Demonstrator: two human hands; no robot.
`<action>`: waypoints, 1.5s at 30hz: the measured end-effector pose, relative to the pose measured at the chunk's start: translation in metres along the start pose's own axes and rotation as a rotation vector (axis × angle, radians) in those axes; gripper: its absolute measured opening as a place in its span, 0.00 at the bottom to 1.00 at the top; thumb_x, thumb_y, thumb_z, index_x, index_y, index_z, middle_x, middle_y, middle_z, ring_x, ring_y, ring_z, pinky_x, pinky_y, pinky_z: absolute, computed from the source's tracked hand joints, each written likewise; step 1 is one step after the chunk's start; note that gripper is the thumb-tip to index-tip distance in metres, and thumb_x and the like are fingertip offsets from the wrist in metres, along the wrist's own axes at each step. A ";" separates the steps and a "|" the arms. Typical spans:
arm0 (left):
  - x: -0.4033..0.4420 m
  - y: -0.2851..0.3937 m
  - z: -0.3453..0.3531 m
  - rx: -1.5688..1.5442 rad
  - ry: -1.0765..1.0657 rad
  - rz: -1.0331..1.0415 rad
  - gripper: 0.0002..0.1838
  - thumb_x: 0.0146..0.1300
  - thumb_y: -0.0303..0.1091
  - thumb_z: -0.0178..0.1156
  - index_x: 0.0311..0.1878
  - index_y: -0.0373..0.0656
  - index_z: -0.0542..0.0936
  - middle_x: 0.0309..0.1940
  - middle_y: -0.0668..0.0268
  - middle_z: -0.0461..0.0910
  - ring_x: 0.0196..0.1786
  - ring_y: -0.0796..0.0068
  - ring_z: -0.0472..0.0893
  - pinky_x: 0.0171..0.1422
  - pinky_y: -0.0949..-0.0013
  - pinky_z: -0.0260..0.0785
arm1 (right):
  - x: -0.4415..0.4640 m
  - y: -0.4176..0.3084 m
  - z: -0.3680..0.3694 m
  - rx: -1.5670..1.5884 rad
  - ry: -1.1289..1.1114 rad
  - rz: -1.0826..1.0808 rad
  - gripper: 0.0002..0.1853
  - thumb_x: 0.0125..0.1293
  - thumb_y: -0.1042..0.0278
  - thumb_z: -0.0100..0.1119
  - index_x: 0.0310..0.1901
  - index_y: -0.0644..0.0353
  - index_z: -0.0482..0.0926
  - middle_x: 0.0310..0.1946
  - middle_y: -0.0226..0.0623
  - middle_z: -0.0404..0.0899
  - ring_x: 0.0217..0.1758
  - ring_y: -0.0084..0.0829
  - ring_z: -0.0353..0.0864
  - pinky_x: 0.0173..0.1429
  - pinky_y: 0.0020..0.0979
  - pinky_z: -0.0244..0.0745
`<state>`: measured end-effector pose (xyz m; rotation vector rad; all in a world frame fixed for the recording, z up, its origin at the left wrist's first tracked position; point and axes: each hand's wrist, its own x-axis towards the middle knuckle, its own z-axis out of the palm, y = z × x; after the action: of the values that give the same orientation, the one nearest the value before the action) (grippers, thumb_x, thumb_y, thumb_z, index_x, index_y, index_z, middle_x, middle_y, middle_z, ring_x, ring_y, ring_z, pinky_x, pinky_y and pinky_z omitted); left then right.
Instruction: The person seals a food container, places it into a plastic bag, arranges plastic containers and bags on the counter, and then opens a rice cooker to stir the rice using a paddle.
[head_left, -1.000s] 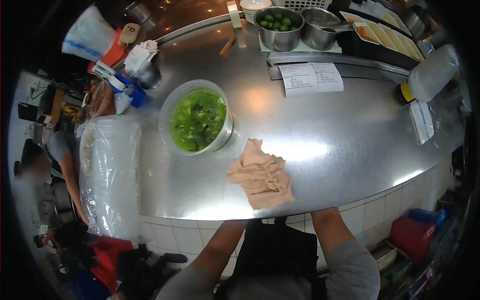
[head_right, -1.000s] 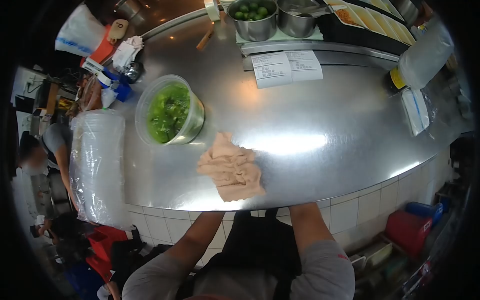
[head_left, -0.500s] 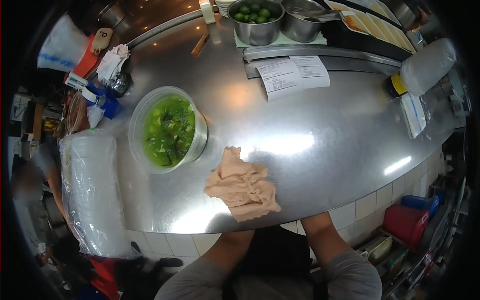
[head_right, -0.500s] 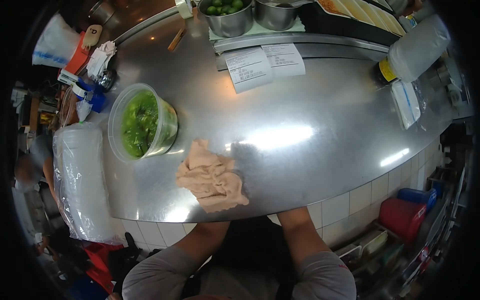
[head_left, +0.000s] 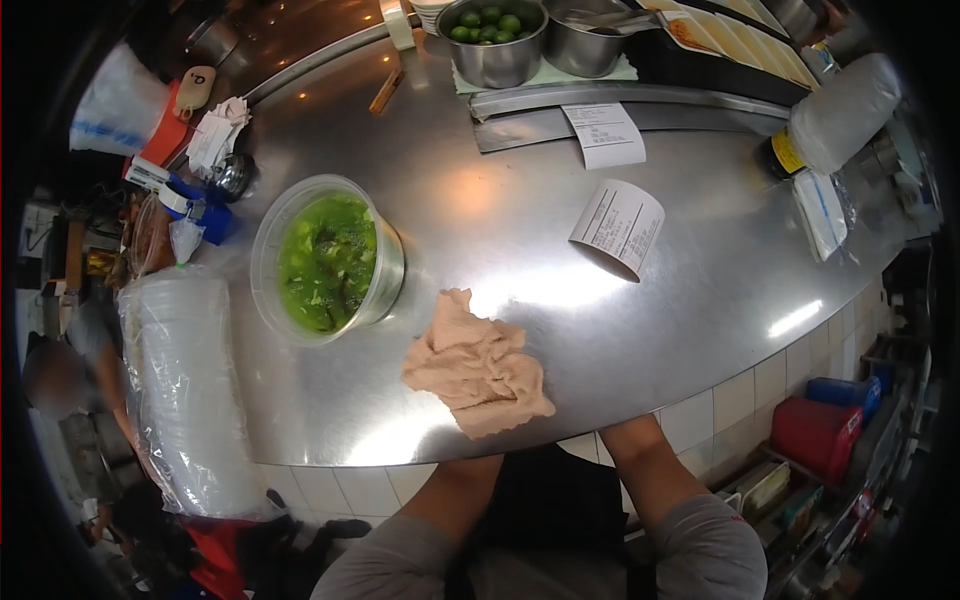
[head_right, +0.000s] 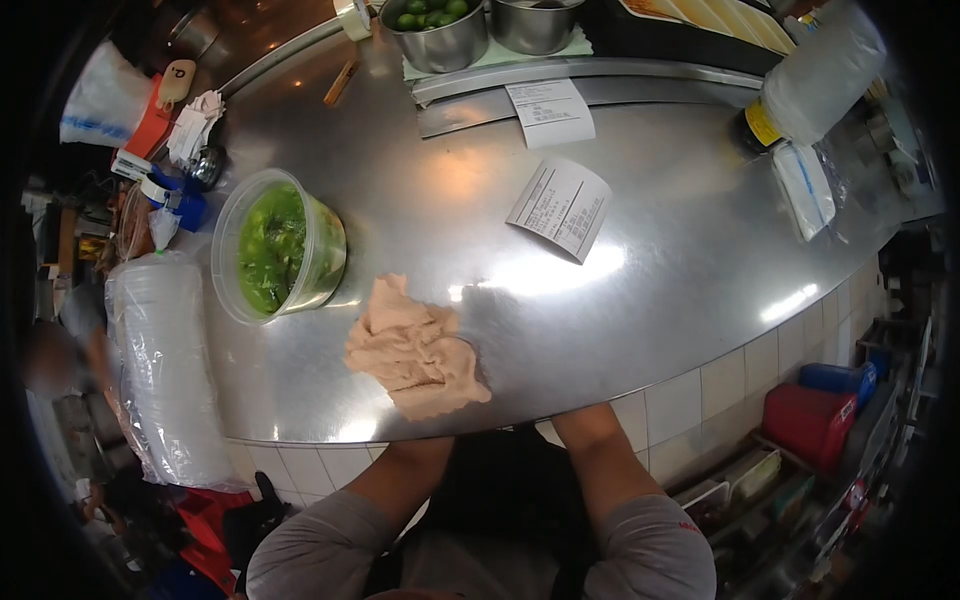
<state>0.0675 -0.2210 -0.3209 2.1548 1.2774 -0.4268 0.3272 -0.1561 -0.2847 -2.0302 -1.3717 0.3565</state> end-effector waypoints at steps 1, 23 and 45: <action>0.005 0.006 -0.001 -0.016 -0.016 0.006 0.12 0.60 0.36 0.55 0.44 0.41 0.76 0.36 0.56 0.77 0.42 0.61 0.76 0.46 0.66 0.69 | -0.001 0.000 -0.001 -0.001 -0.001 -0.001 0.19 0.55 0.75 0.53 0.51 0.62 0.72 0.52 0.50 0.69 0.58 0.51 0.64 0.62 0.41 0.56; 0.105 0.161 -0.323 -0.477 1.180 0.423 0.19 0.57 0.20 0.48 0.53 0.40 0.72 0.36 0.54 0.70 0.35 0.63 0.74 0.39 0.65 0.67 | -0.020 -0.007 -0.017 0.053 -0.011 -0.002 0.20 0.55 0.76 0.53 0.51 0.62 0.71 0.53 0.50 0.68 0.59 0.52 0.63 0.63 0.42 0.55; -0.016 0.081 -0.059 -0.461 0.265 0.267 0.08 0.55 0.27 0.49 0.36 0.37 0.75 0.34 0.51 0.75 0.42 0.54 0.74 0.48 0.59 0.66 | 0.004 0.002 -0.020 0.058 -0.016 -0.020 0.21 0.54 0.77 0.52 0.52 0.61 0.70 0.54 0.51 0.67 0.59 0.52 0.61 0.64 0.43 0.53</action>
<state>0.1286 -0.2236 -0.2402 1.9785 1.0693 0.2512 0.3411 -0.1607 -0.2700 -1.9691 -1.3749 0.3991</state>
